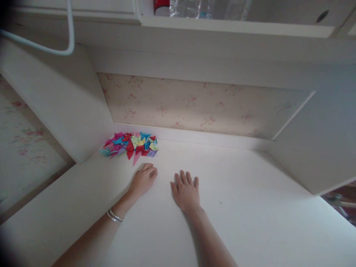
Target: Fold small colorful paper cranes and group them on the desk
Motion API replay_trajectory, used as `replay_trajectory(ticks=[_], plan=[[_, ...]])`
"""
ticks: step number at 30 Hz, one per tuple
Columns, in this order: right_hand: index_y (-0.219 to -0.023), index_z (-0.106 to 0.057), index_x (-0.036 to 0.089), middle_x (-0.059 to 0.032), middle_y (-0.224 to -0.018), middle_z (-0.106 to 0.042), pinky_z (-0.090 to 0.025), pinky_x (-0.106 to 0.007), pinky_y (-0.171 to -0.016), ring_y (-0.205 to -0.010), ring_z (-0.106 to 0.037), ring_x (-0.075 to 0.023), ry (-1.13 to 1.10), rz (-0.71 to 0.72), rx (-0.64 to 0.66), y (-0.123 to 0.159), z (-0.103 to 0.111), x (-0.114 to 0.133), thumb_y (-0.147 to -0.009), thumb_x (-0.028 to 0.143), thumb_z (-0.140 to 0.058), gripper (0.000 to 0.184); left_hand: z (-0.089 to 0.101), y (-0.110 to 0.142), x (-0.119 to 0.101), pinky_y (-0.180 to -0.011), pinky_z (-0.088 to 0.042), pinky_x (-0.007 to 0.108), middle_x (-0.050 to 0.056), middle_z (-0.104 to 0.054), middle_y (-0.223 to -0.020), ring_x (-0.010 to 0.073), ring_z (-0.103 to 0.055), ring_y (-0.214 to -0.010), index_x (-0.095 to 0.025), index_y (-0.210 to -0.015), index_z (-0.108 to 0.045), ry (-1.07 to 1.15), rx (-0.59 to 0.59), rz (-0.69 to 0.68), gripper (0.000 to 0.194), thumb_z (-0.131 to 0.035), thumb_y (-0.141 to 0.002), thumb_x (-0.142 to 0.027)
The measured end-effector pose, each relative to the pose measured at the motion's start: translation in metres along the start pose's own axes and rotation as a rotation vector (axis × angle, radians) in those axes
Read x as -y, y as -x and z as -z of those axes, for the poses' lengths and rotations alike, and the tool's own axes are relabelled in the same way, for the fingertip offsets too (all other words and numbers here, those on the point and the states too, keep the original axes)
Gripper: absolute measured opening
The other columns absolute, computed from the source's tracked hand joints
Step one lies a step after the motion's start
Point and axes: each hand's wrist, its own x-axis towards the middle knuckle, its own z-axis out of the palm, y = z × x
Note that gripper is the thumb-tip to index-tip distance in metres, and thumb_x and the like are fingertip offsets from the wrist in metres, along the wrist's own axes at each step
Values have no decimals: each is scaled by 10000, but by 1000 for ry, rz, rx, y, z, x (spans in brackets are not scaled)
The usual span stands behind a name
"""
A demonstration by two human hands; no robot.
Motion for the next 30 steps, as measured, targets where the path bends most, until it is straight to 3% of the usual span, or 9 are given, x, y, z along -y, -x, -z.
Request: replay_trajectory(ticks=[4,7,12,21,24,27,30], plan=[[-1435,-385,261,-50,-1538,-293,-84,-550,-1101,-1413,-191,-289,-5,-5,11,0,-2,0,-968,511,-198,562,-5,-24,35,-967,-471,312,89,-614,-1158,191,-596,-1064,-179,-997,-697,148,-171,131,261,-489,-849,-231],[-1428,-394,257,-57,-1535,-297,-86,-553,-1098,-1408,-203,-293,-5,-1,-1,0,-3,0,-967,507,-205,557,-7,-36,50,-1044,-416,313,83,-596,-1244,199,-546,-1168,-172,-1040,-700,157,-190,175,299,-490,-830,-206],[-1415,-408,263,-60,-1526,-318,-91,-554,-1096,-1404,-215,-291,-7,0,-22,0,-2,0,-969,494,-214,538,-8,-44,51,-1101,-351,344,14,-505,-1410,208,-453,-1289,-239,-1119,-695,96,-75,184,340,-474,-861,-223],[-1414,-412,273,-51,-1525,-322,-107,-553,-1097,-1403,-223,-290,-5,-5,-29,1,-2,0,-970,503,-206,541,-7,-45,48,-1053,-398,341,10,-579,-1338,189,-527,-1216,-255,-1222,-631,128,-81,188,397,-446,-876,-195],[-1417,-409,267,-49,-1524,-324,-115,-557,-1097,-1401,-231,-295,-8,-1,-31,1,-3,-1,-968,509,-200,552,-7,-42,47,-987,-452,328,32,-634,-1258,190,-591,-1123,-228,-1131,-679,208,-139,175,348,-450,-872,-195],[-1421,-406,261,-47,-1526,-320,-115,-552,-1101,-1403,-229,-294,-12,0,-21,1,-3,-1,-967,511,-202,557,-7,-38,46,-795,-536,295,52,-694,-1114,165,-678,-841,-199,-1023,-707,389,-160,205,277,-486,-866,-252],[-1419,-408,264,-45,-1527,-319,-113,-546,-1104,-1404,-224,-289,-17,0,-15,1,-2,-1,-967,506,-206,551,-10,-33,42,-598,-535,262,50,-729,-936,129,-643,-588,-175,-984,-706,534,-133,260,265,-546,-838,-328]])
